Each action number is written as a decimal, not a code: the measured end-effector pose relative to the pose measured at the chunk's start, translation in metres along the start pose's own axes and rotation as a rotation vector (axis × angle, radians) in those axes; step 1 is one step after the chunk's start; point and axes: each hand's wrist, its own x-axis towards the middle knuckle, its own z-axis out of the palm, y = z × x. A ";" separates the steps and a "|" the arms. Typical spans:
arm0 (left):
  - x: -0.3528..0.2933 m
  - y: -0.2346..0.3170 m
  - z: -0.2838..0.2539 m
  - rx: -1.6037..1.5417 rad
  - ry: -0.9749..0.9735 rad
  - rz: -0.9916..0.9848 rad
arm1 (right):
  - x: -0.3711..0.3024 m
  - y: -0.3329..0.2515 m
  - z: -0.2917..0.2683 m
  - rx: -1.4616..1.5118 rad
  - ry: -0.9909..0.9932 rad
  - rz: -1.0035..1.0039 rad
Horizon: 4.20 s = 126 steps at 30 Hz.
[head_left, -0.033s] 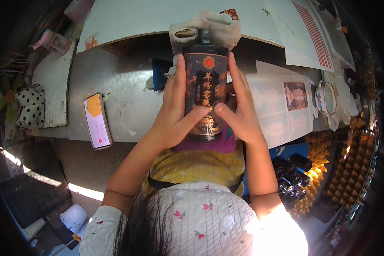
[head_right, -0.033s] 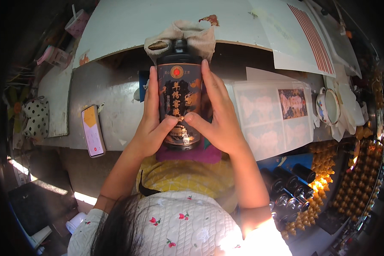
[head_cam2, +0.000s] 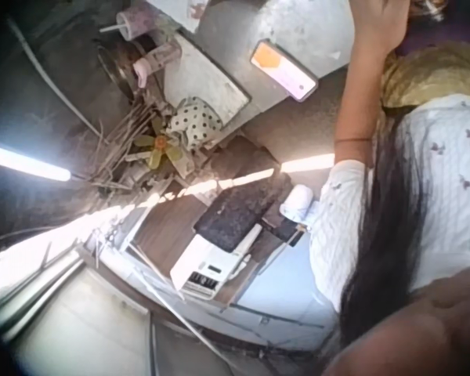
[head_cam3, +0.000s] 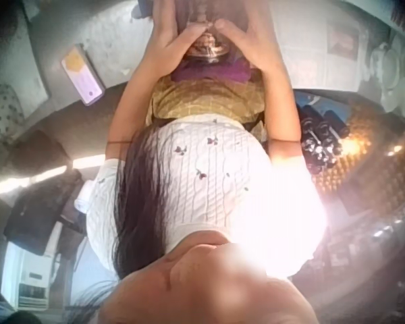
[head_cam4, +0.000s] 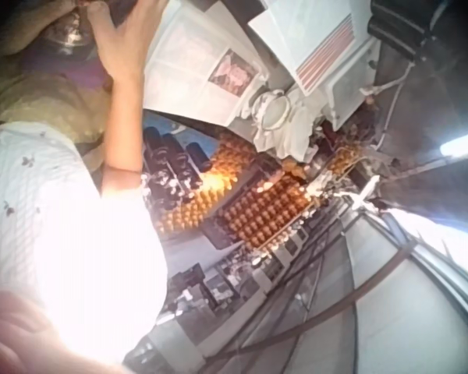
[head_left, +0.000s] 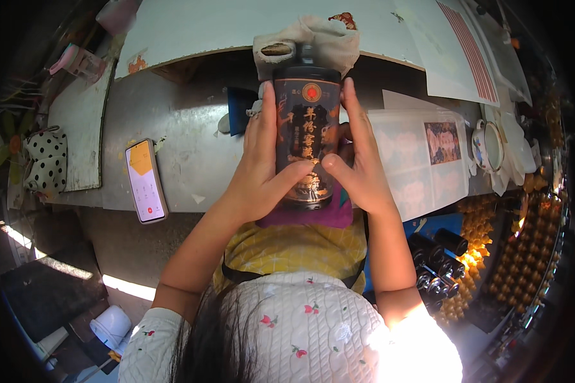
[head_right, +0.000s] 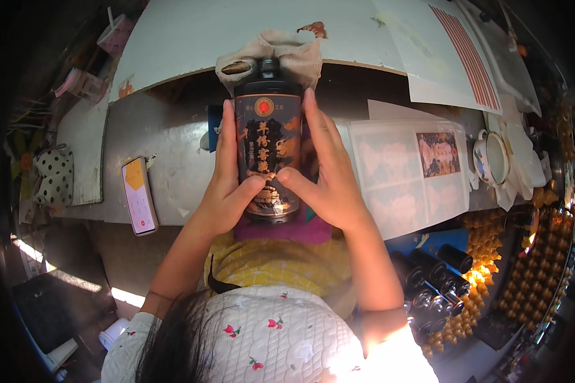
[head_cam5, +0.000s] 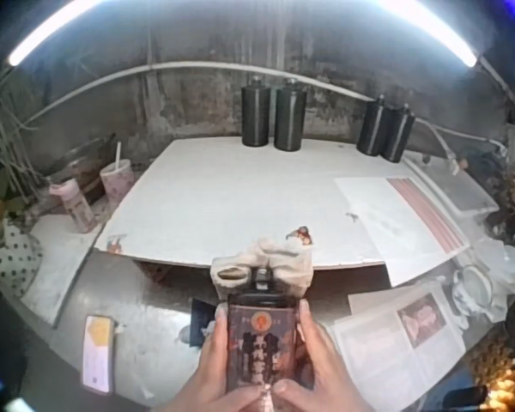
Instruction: The person applies a decorative label to a cylindrical container, smoothing it with a green card and wrapping a thin orange strip around the rim. The person repeats this process on a second container.
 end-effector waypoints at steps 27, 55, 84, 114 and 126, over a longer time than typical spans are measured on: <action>-0.034 -0.024 -0.001 -0.034 -0.080 0.001 | -0.023 0.006 -0.017 0.151 -0.197 0.116; 0.004 -0.019 -0.004 0.036 0.051 0.061 | 0.002 0.011 0.007 0.172 0.014 0.103; -0.036 -0.010 -0.006 0.503 0.034 0.085 | -0.046 0.007 -0.008 0.038 -0.070 0.149; -0.044 -0.025 -0.007 0.159 -0.109 0.020 | -0.042 0.011 -0.001 0.322 -0.049 0.248; -0.027 -0.020 -0.019 0.209 -0.067 0.012 | -0.028 -0.004 -0.005 0.226 0.003 0.169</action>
